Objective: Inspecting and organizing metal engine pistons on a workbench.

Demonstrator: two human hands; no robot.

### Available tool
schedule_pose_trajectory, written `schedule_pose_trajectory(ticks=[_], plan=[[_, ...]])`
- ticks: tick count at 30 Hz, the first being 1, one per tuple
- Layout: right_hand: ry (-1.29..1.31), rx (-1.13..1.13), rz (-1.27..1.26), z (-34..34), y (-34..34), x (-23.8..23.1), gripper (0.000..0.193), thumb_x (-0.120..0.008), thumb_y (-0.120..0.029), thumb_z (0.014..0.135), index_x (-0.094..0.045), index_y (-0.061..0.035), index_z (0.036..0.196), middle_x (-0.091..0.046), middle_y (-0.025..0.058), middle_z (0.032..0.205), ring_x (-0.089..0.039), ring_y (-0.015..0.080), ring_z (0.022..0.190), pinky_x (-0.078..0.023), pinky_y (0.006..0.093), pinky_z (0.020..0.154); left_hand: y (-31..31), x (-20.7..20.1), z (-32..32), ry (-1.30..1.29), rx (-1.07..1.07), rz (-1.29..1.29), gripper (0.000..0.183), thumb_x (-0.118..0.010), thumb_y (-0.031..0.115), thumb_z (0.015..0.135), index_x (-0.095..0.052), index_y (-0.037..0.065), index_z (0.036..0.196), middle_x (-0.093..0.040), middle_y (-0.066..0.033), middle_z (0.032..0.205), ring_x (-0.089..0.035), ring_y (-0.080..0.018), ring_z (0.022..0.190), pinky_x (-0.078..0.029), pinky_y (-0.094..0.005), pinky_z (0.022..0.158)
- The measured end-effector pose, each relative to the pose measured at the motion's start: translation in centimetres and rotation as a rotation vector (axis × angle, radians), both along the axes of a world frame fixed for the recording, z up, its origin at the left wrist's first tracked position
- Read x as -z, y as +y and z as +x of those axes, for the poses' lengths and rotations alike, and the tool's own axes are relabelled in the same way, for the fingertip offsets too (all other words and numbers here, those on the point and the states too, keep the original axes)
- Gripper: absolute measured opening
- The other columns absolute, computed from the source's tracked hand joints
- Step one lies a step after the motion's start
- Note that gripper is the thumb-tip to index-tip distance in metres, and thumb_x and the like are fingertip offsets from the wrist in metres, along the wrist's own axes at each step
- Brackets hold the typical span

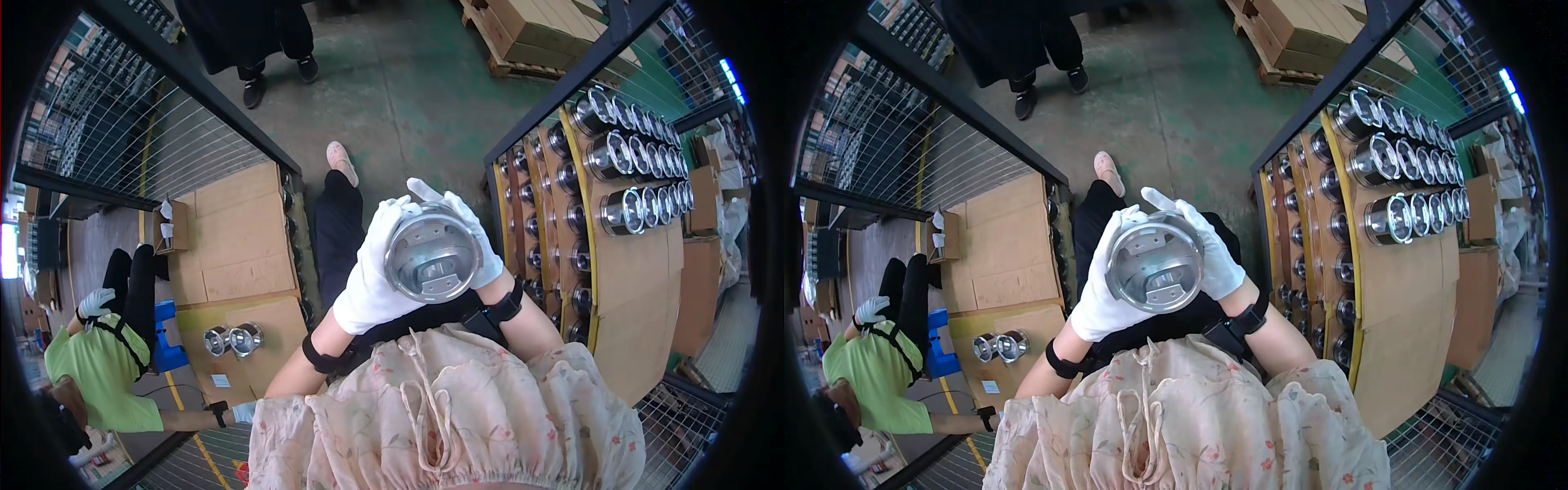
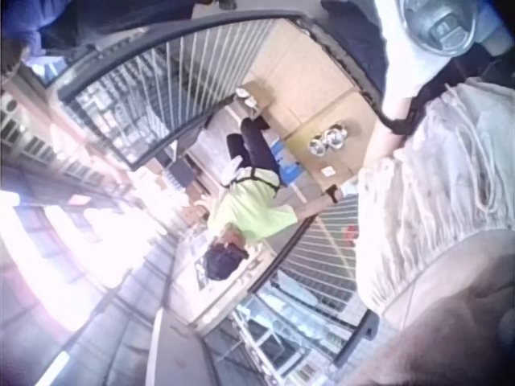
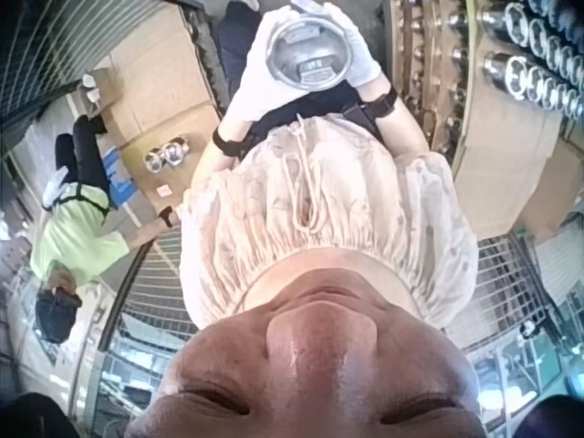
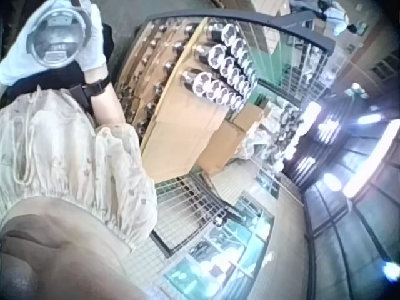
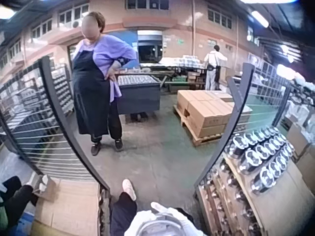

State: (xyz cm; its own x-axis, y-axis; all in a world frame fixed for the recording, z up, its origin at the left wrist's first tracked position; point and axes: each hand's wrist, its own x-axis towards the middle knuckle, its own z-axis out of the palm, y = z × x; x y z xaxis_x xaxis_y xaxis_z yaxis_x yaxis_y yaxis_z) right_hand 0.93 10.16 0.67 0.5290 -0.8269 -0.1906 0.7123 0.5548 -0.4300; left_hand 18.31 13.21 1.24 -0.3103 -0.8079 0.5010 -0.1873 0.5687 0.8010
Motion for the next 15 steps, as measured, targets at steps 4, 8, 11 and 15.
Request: schedule_pose_trajectory(ticks=[4, 8, 11, 15], plan=[[-0.013, -0.014, 0.061, -1.7, 0.4, 1.5, 0.052, -0.029, -0.037, 0.105, -0.039, -0.0029, 0.143, -0.056, 0.0086, 0.13, -0.054, 0.0163, 0.118, -0.04, 0.0307, 0.104, -0.2, -0.8, -2.0, -0.008, -0.049, 0.012, 0.103, -0.087, 0.014, 0.059, -0.029, -0.003, 0.142, -0.05, -0.0206, 0.131, -0.052, -0.0358, 0.121, -0.04, -0.0418, 0.105], [0.964, 0.379, -0.499, -4.3, 2.3, 0.4, 0.039, -0.038, -0.031, 0.103, -0.058, -0.0039, 0.123, -0.062, 0.0091, 0.122, -0.059, 0.0215, 0.112, -0.046, 0.0339, 0.098, -0.4, -1.7, -3.5, -0.199, -0.151, 0.068, 0.09, -0.083, 0.019, 0.058, -0.043, -0.001, 0.136, -0.057, -0.0203, 0.119, -0.055, -0.0402, 0.112, -0.044, -0.0442, 0.098], [1.575, 0.392, -1.279, -5.3, 3.0, -2.8, 0.014, -0.063, -0.023, 0.084, -0.063, -0.0107, 0.09, -0.064, 0.0071, 0.09, -0.061, 0.0284, 0.081, -0.051, 0.0381, 0.07, -0.9, -1.2, -4.6, -0.376, -0.123, 0.117, 0.093, -0.083, 0.024, 0.058, -0.041, 0.0, 0.137, -0.06, -0.018, 0.108, -0.059, -0.0393, 0.099, -0.049, -0.0438, 0.088], [1.528, 0.218, -1.091, -3.7, 6.7, -2.2, 0.025, -0.057, -0.029, 0.088, -0.062, -0.0076, 0.077, -0.063, 0.0127, 0.077, -0.062, 0.0326, 0.073, -0.048, 0.0458, 0.064, 0.2, -0.7, -4.7, -0.344, 0.021, 0.225, 0.104, -0.086, 0.03, 0.06, -0.032, -0.001, 0.143, -0.06, -0.0219, 0.109, -0.061, -0.0387, 0.096, -0.05, -0.0447, 0.085]])
